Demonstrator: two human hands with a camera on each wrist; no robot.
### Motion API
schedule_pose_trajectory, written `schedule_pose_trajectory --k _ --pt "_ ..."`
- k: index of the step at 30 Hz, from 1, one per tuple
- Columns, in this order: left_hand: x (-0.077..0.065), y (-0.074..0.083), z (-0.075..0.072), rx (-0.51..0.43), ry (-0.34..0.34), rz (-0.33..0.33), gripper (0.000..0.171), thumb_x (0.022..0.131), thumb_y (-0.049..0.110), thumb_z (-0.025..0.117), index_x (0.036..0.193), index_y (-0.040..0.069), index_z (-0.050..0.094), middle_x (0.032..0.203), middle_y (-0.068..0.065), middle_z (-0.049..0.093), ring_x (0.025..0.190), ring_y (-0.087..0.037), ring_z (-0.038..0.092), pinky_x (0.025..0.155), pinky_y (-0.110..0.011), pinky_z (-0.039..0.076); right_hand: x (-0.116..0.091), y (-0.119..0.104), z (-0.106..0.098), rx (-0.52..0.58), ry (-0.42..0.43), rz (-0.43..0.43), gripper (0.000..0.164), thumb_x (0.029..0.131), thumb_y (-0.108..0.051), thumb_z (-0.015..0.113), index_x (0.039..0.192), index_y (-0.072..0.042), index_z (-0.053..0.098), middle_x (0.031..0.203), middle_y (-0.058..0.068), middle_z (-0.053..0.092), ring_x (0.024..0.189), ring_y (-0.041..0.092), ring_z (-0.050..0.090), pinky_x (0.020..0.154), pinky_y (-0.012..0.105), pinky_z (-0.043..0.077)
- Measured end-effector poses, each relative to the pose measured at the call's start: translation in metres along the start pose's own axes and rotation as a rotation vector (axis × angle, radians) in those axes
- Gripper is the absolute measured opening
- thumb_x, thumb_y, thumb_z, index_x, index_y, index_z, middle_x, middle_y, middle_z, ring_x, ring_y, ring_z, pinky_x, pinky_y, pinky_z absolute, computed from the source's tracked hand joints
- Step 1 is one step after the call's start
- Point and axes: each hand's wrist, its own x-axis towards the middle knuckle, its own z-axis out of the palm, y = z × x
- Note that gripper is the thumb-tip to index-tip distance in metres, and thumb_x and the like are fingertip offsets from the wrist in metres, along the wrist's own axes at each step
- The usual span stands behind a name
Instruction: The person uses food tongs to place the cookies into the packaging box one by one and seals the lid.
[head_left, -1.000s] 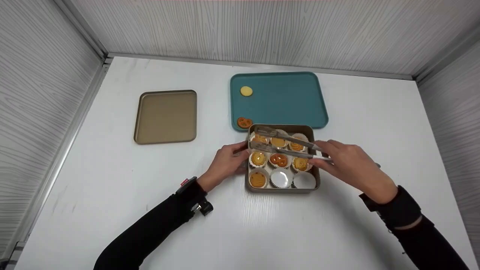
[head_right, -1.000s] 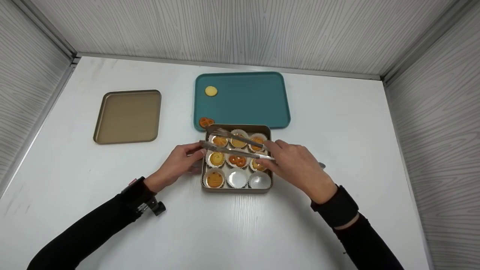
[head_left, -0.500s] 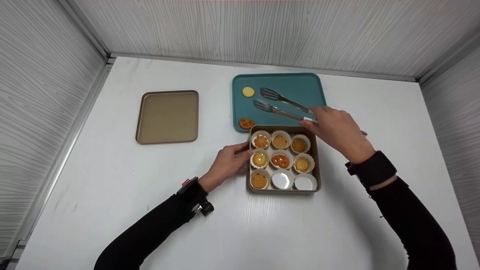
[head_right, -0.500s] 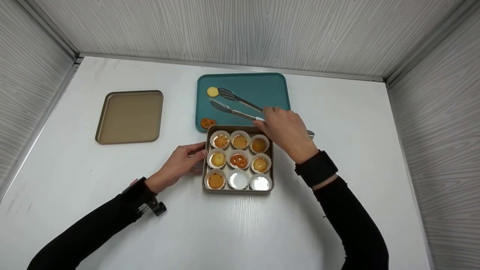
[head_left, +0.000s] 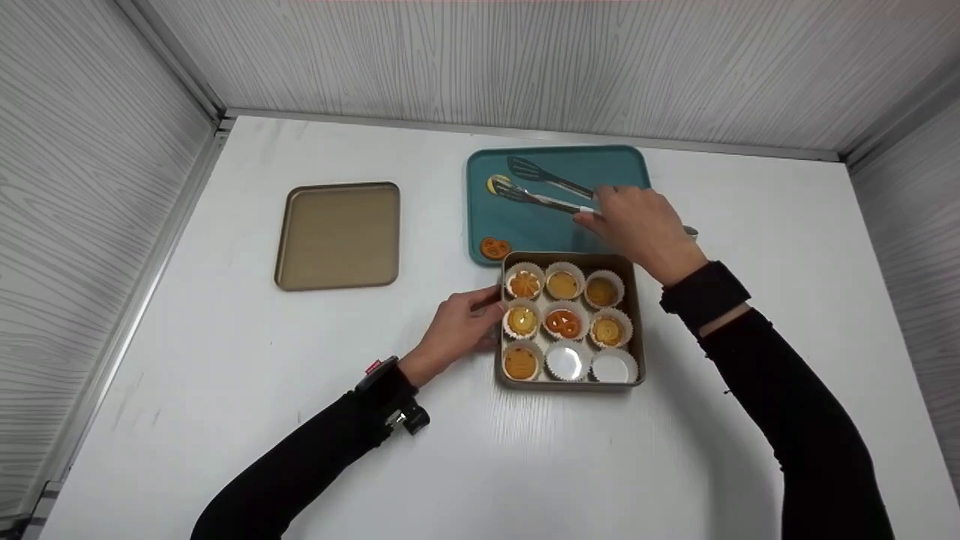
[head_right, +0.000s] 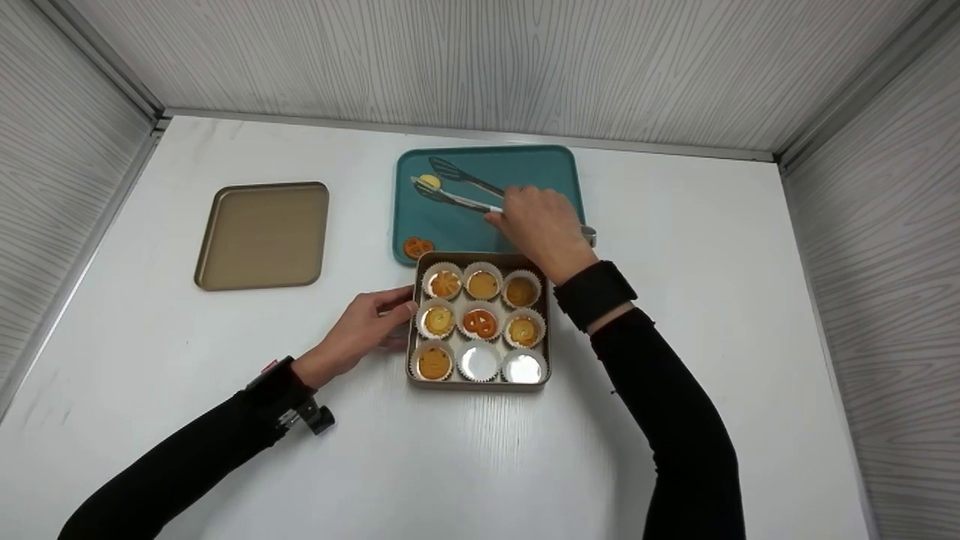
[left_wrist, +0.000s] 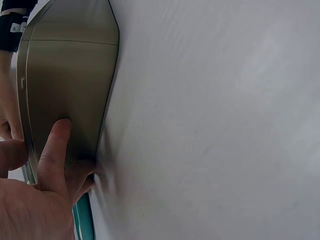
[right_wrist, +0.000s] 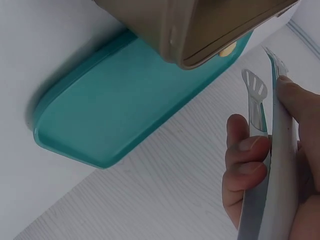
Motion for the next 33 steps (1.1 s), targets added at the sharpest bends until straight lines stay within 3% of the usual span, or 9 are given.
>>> schedule_pose_trajectory --k 10,23,33 --pt "-0.001 0.000 -0.001 -0.009 0.002 -0.005 0.050 0.105 0.028 0.062 0.149 0.005 0.056 0.141 -0.009 0.064 0.131 -0.020 0.059 0.108 -0.036 0.047 0.026 -0.009 0.008 -0.014 -0.060 0.050 0.048 0.104 -0.041 0.063 0.077 -0.002 0.056 0.066 0.012 0.052 0.057 0.025 0.050 0.055 0.043 0.047" --pt "-0.003 -0.001 -0.002 -0.005 0.009 0.008 0.050 0.104 0.027 0.063 0.148 0.004 0.056 0.140 -0.012 0.064 0.130 -0.023 0.060 0.110 -0.037 0.046 0.039 -0.015 0.019 0.021 -0.143 0.121 0.048 0.104 -0.043 0.062 0.084 0.000 0.060 0.071 0.013 0.057 0.062 0.027 0.052 0.058 0.045 0.048" --pt "-0.003 -0.001 -0.001 0.034 0.001 0.035 0.050 0.104 0.031 0.061 0.148 0.005 0.057 0.140 -0.009 0.065 0.134 -0.021 0.056 0.113 -0.036 0.043 0.039 -0.015 0.021 -0.007 -0.107 0.097 0.046 0.103 -0.039 0.066 0.081 0.001 0.060 0.069 0.019 0.061 0.062 0.034 0.062 0.060 0.051 0.054"
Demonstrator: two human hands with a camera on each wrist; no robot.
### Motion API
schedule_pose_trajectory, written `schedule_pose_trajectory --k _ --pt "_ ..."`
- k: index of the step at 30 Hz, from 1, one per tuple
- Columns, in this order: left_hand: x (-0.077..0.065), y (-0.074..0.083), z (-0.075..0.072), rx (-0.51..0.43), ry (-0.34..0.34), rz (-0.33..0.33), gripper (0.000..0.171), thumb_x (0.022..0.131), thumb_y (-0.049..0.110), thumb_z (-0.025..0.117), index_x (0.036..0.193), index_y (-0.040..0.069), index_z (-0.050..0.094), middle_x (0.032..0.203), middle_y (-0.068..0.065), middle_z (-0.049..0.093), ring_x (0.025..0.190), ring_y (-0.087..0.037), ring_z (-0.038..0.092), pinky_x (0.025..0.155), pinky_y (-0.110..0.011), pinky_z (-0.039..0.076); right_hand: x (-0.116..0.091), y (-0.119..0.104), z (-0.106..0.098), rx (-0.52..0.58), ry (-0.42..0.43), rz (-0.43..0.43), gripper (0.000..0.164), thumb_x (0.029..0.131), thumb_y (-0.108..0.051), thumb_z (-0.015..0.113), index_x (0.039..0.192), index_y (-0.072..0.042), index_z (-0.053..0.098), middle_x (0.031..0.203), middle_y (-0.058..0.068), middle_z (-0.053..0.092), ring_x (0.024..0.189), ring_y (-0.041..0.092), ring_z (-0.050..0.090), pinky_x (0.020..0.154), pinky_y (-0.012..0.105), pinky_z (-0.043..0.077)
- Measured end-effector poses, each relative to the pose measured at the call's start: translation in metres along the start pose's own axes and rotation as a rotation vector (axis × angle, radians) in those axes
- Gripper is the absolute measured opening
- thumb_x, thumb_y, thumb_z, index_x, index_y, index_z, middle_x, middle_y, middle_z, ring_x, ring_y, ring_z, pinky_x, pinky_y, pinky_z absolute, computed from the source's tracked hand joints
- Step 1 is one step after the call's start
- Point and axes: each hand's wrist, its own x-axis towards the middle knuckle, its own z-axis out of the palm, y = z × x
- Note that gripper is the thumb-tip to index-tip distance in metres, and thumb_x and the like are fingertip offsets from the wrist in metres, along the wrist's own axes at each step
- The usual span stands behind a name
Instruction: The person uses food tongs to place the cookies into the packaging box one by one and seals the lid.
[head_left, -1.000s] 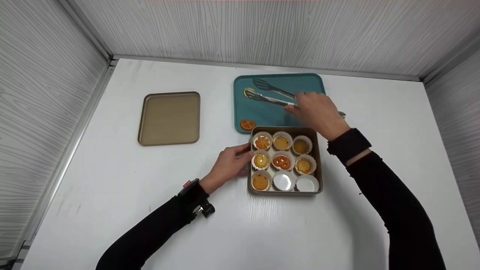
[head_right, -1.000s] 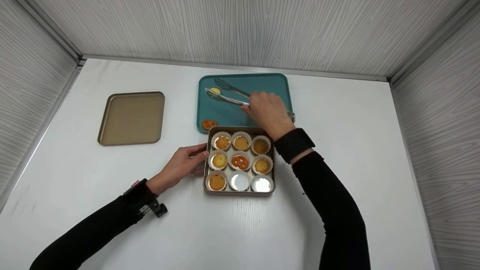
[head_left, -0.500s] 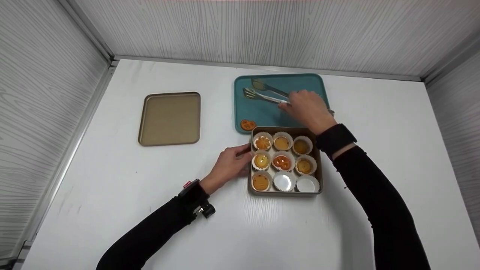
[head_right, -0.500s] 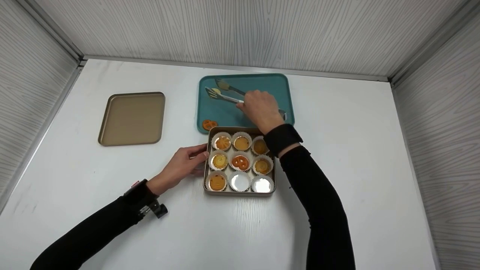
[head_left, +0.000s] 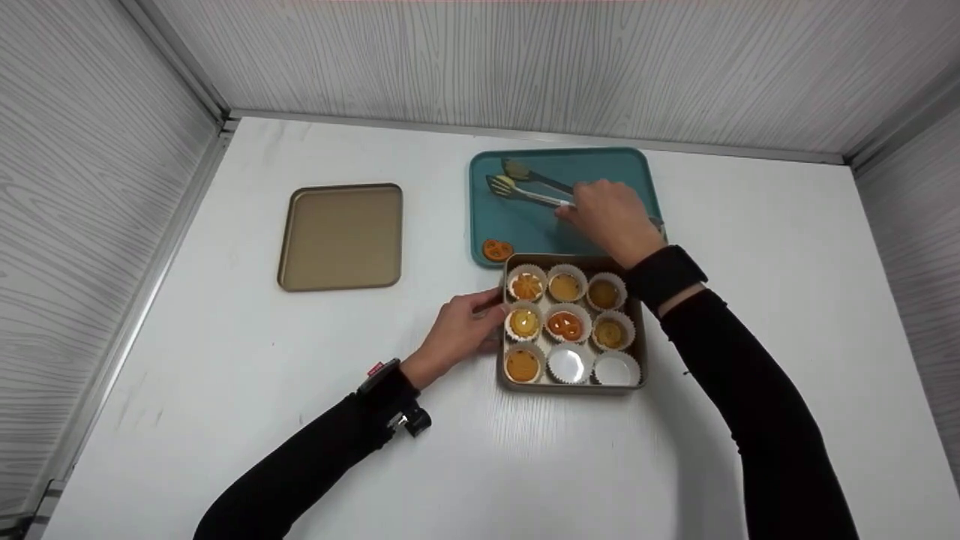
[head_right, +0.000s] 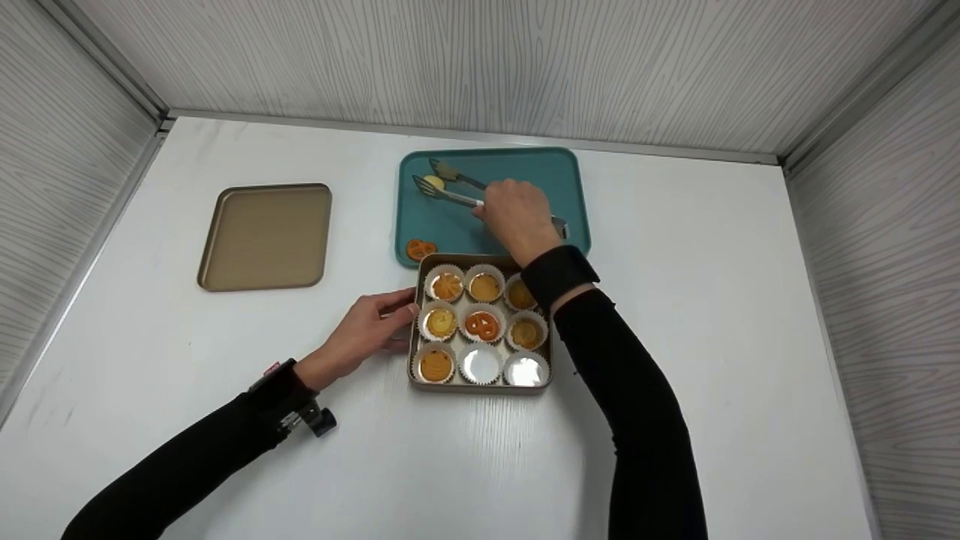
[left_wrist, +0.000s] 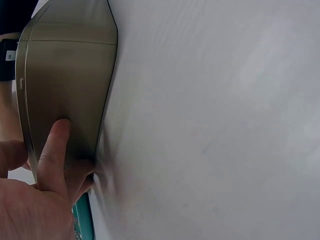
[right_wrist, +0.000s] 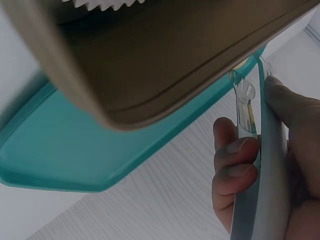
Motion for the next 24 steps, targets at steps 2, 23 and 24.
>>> schedule_pose_trajectory --k 2,23,24 --pt "0.000 0.000 0.000 -0.006 -0.003 -0.001 0.050 0.104 0.031 0.061 0.148 0.006 0.057 0.140 -0.008 0.065 0.134 -0.020 0.056 0.112 -0.036 0.043 -0.001 0.001 0.000 -0.001 0.011 -0.002 0.046 0.102 -0.038 0.068 0.081 0.002 0.061 0.069 0.019 0.062 0.062 0.036 0.063 0.060 0.052 0.054" --pt "0.001 0.000 -0.001 -0.031 -0.006 -0.024 0.051 0.104 0.030 0.062 0.149 0.006 0.056 0.142 -0.009 0.063 0.134 -0.021 0.057 0.112 -0.036 0.044 -0.029 0.017 -0.011 0.028 0.081 -0.023 0.042 0.103 -0.036 0.067 0.081 -0.001 0.062 0.064 0.010 0.054 0.058 0.022 0.047 0.054 0.043 0.048" --pt "0.002 -0.001 -0.001 -0.026 -0.003 -0.020 0.051 0.104 0.030 0.062 0.148 0.006 0.056 0.142 -0.010 0.063 0.134 -0.021 0.056 0.112 -0.036 0.044 -0.031 0.018 -0.012 0.031 0.092 -0.028 0.042 0.103 -0.036 0.067 0.082 0.000 0.063 0.063 0.010 0.053 0.058 0.022 0.048 0.054 0.043 0.048"
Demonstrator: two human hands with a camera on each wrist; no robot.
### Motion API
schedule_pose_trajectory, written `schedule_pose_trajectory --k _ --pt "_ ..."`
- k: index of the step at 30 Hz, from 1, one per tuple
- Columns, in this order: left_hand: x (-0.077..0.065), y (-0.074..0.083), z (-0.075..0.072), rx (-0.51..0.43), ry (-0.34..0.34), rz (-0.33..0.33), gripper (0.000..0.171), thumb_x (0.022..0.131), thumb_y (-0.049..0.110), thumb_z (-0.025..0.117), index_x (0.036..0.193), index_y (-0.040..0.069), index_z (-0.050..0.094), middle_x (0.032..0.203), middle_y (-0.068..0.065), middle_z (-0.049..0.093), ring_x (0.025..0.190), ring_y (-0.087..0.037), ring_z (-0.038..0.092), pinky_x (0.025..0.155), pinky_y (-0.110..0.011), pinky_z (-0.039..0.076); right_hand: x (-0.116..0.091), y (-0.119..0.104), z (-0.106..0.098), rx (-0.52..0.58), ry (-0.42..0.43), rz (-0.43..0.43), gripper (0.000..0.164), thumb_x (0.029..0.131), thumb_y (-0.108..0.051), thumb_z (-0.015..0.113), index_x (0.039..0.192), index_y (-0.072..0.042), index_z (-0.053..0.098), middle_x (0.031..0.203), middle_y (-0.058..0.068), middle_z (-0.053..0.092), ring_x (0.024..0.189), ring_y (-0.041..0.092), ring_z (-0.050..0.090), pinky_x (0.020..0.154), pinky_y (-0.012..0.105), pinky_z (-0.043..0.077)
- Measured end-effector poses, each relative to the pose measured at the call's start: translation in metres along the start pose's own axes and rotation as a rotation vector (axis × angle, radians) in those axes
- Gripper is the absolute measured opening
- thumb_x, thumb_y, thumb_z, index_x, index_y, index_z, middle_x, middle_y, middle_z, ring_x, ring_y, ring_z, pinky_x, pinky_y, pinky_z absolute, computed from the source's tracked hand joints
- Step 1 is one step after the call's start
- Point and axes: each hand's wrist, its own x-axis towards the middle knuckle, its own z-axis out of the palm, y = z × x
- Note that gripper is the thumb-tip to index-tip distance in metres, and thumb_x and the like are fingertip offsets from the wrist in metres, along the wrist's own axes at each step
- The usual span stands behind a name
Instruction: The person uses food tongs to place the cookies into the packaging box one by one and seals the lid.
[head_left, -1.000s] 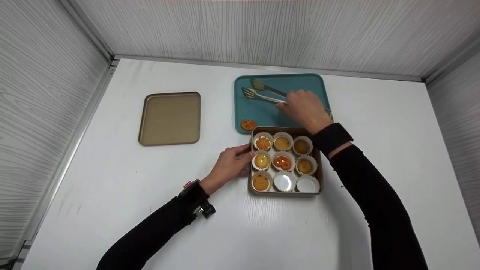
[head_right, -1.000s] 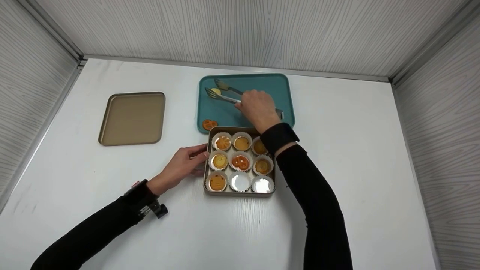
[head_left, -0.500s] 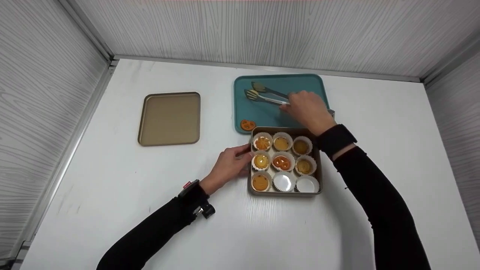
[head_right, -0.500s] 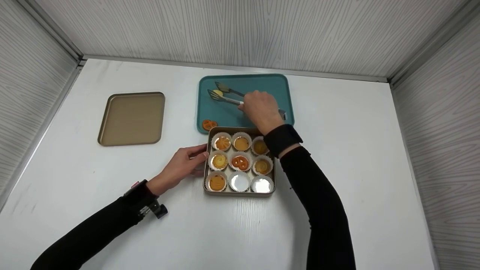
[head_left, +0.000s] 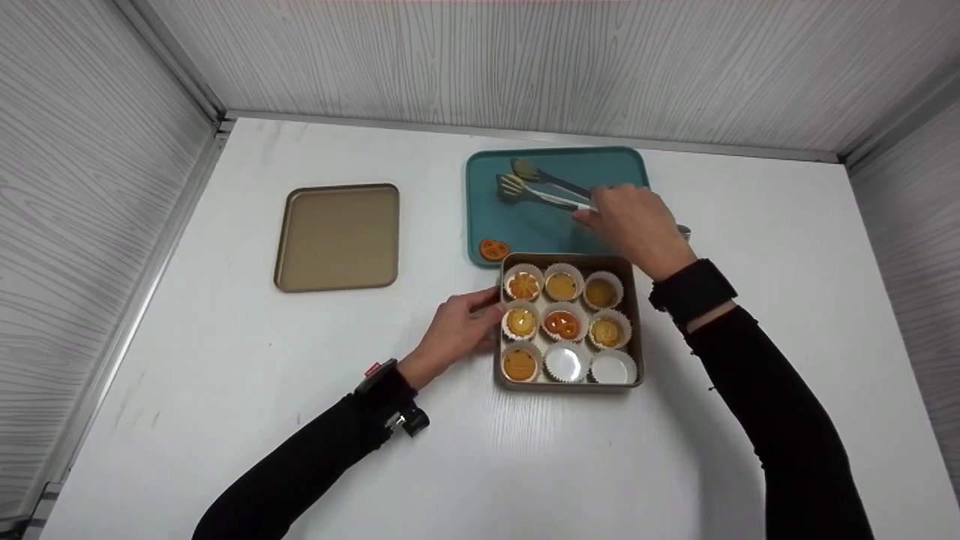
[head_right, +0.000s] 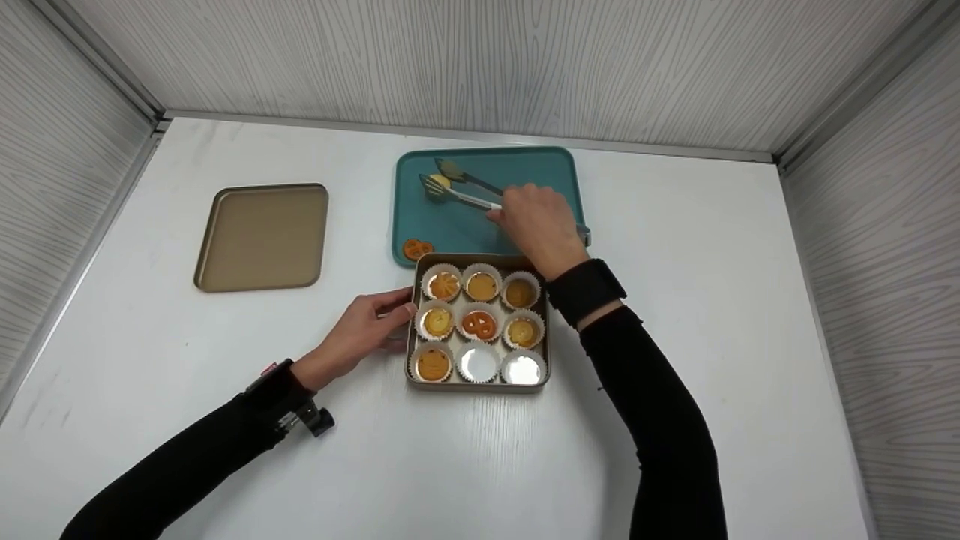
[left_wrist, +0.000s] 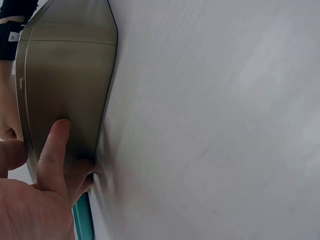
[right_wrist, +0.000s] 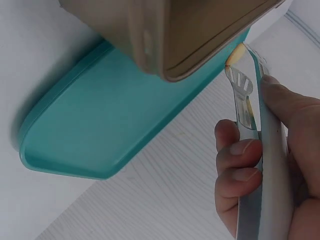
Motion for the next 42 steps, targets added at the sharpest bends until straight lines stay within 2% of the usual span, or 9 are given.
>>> schedule_pose_trajectory --k 8,17,20,26,34,42 --pt "0.001 -0.002 0.000 0.026 0.006 0.006 0.050 0.104 0.029 0.061 0.148 0.004 0.057 0.140 -0.010 0.064 0.134 -0.023 0.057 0.112 -0.038 0.043 -0.024 0.009 -0.005 0.035 0.048 -0.009 0.038 0.102 -0.036 0.068 0.093 0.002 0.066 0.064 0.010 0.054 0.058 0.025 0.050 0.055 0.044 0.045" --pt "-0.002 -0.002 -0.004 0.014 0.002 -0.016 0.051 0.104 0.030 0.062 0.149 0.007 0.055 0.141 -0.010 0.064 0.132 -0.022 0.058 0.112 -0.037 0.043 -0.058 0.014 -0.010 0.084 0.108 -0.045 0.032 0.101 -0.032 0.070 0.090 -0.003 0.062 0.064 0.005 0.049 0.057 0.023 0.046 0.052 0.037 0.038" --pt "-0.001 -0.003 -0.005 0.011 0.007 -0.015 0.051 0.104 0.030 0.062 0.149 0.007 0.056 0.141 -0.009 0.064 0.132 -0.021 0.058 0.112 -0.037 0.043 -0.068 0.016 -0.011 0.085 0.132 -0.055 0.032 0.100 -0.032 0.071 0.091 -0.003 0.062 0.065 0.007 0.053 0.058 0.024 0.050 0.052 0.039 0.043" --pt "-0.001 -0.003 -0.005 0.001 0.003 -0.014 0.051 0.104 0.030 0.062 0.149 0.008 0.056 0.141 -0.009 0.064 0.133 -0.022 0.057 0.114 -0.038 0.042 -0.090 0.017 -0.015 0.080 0.132 -0.084 0.036 0.099 -0.034 0.073 0.106 0.002 0.068 0.075 0.012 0.065 0.062 0.026 0.060 0.057 0.046 0.053" --pt "0.002 -0.004 -0.006 0.031 0.008 0.001 0.051 0.104 0.031 0.061 0.148 0.005 0.056 0.141 -0.010 0.064 0.134 -0.022 0.057 0.113 -0.037 0.043 -0.119 0.014 -0.020 0.082 0.164 -0.161 0.033 0.096 -0.030 0.076 0.105 0.001 0.067 0.074 0.011 0.064 0.058 0.022 0.061 0.052 0.041 0.053" --pt "0.003 -0.004 -0.006 0.020 0.005 -0.007 0.051 0.105 0.031 0.061 0.149 0.007 0.056 0.142 -0.009 0.064 0.135 -0.021 0.055 0.114 -0.037 0.041 -0.142 0.012 -0.025 0.059 0.155 -0.180 0.034 0.093 -0.027 0.079 0.110 0.000 0.068 0.075 0.008 0.065 0.057 0.017 0.061 0.050 0.038 0.053"
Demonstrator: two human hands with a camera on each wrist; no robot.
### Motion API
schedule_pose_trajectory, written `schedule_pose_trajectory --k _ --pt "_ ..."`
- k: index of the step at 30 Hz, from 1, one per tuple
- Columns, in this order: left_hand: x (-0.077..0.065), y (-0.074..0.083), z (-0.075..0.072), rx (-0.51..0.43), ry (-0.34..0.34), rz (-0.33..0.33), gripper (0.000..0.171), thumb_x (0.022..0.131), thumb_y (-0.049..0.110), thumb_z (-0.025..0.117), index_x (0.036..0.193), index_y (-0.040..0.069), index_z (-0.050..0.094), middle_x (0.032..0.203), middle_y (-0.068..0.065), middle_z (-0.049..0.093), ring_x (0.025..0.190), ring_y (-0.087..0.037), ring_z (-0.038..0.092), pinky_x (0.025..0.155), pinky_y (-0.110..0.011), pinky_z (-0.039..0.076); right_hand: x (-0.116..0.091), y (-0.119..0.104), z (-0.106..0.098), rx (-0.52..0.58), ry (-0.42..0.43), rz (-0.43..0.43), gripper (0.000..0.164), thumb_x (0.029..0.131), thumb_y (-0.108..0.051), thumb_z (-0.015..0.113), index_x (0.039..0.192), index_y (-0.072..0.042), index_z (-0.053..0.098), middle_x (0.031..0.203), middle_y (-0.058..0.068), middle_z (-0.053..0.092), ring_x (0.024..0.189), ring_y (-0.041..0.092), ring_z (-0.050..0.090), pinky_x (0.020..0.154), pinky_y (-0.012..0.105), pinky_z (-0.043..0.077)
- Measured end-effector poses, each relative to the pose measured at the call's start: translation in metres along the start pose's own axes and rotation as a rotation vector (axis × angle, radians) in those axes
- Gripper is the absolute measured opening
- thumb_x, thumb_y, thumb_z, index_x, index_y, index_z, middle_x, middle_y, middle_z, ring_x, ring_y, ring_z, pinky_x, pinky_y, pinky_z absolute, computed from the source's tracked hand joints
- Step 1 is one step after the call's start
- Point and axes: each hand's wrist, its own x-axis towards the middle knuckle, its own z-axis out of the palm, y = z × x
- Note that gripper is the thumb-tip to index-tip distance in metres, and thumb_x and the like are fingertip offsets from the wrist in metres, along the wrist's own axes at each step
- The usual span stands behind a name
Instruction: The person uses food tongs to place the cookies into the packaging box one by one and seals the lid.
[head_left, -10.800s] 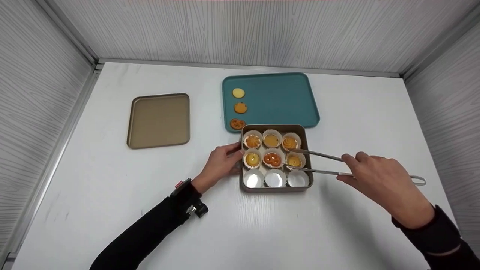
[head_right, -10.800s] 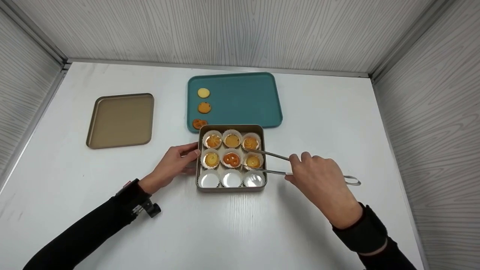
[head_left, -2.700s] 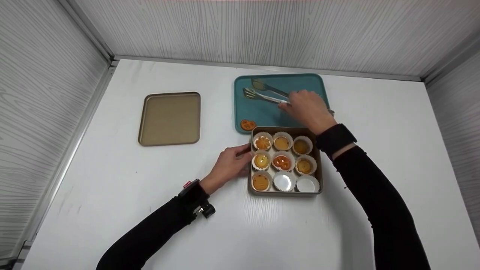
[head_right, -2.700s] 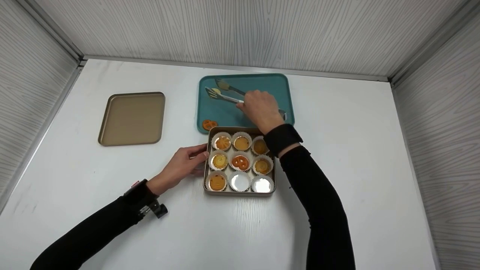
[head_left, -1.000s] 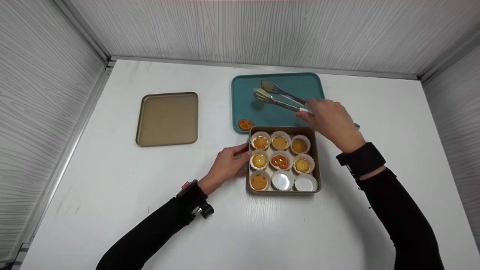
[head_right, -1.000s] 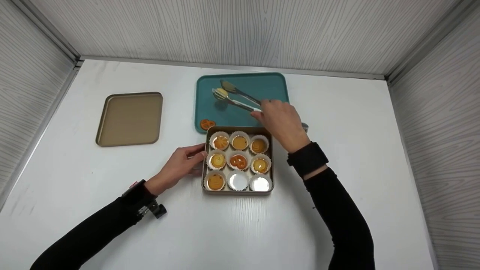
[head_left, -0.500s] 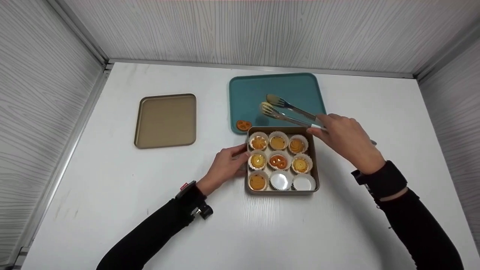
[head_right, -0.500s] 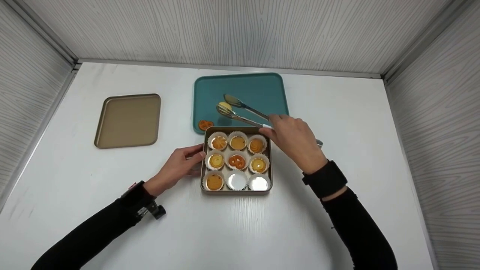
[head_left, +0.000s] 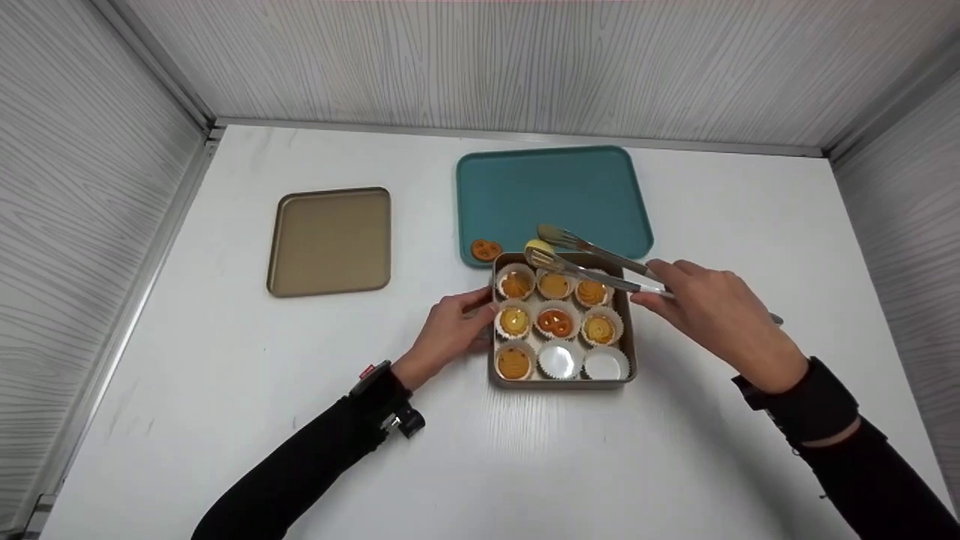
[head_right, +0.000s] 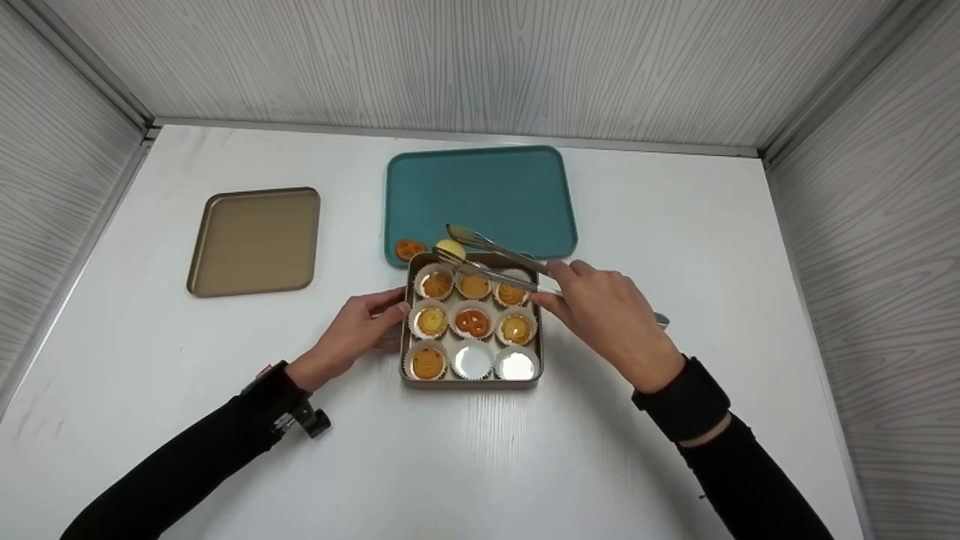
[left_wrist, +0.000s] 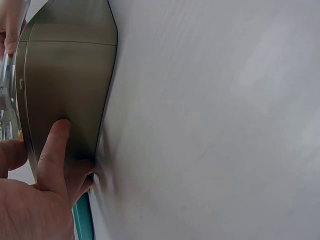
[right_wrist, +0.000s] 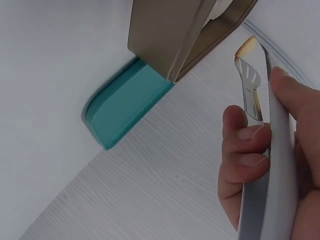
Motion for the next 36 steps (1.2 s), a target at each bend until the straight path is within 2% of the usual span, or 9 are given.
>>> schedule_pose_trajectory --k 5,9,13,18,28,36 --pt "0.000 0.000 0.001 -0.012 0.000 -0.011 0.052 0.104 0.032 0.062 0.149 0.007 0.055 0.143 -0.009 0.062 0.136 -0.022 0.055 0.114 -0.038 0.041 -0.014 0.004 -0.004 0.002 -0.019 -0.021 0.037 0.089 -0.025 0.083 0.112 0.001 0.069 0.075 0.006 0.063 0.058 0.015 0.061 0.050 0.036 0.053" --pt "0.000 0.001 0.001 -0.015 0.002 -0.008 0.052 0.104 0.030 0.062 0.149 0.006 0.055 0.143 -0.011 0.062 0.135 -0.023 0.056 0.114 -0.038 0.042 -0.023 0.008 -0.008 0.029 -0.064 -0.001 0.037 0.089 -0.026 0.083 0.114 -0.002 0.070 0.078 0.003 0.064 0.060 0.010 0.058 0.053 0.034 0.052" --pt "0.001 0.000 0.000 -0.006 -0.002 0.008 0.051 0.104 0.029 0.062 0.149 0.005 0.055 0.143 -0.011 0.063 0.134 -0.024 0.056 0.114 -0.039 0.042 -0.033 0.011 -0.013 0.059 -0.099 0.031 0.035 0.090 -0.027 0.083 0.115 -0.005 0.071 0.079 -0.002 0.062 0.061 0.007 0.051 0.054 0.029 0.048" --pt "0.002 -0.001 -0.001 -0.001 -0.004 0.006 0.051 0.105 0.030 0.062 0.149 0.005 0.055 0.143 -0.010 0.063 0.136 -0.023 0.055 0.114 -0.038 0.041 -0.042 0.013 -0.019 0.071 -0.115 0.010 0.032 0.088 -0.027 0.085 0.111 -0.009 0.072 0.077 -0.007 0.060 0.061 0.006 0.047 0.053 0.024 0.043" --pt "0.003 -0.002 -0.001 -0.020 -0.001 0.013 0.051 0.105 0.030 0.062 0.149 0.005 0.056 0.142 -0.010 0.063 0.136 -0.024 0.055 0.115 -0.038 0.040 -0.054 0.012 -0.021 0.072 -0.207 0.003 0.033 0.090 -0.036 0.081 0.112 -0.014 0.073 0.079 -0.012 0.061 0.062 0.001 0.048 0.054 0.023 0.046" --pt "0.003 -0.002 -0.001 -0.038 0.000 0.004 0.051 0.105 0.028 0.062 0.149 0.004 0.055 0.143 -0.012 0.063 0.136 -0.025 0.054 0.116 -0.039 0.039 -0.058 0.016 -0.018 0.033 -0.221 -0.088 0.035 0.084 -0.036 0.086 0.109 -0.016 0.071 0.075 -0.015 0.056 0.058 -0.003 0.045 0.052 0.021 0.045"
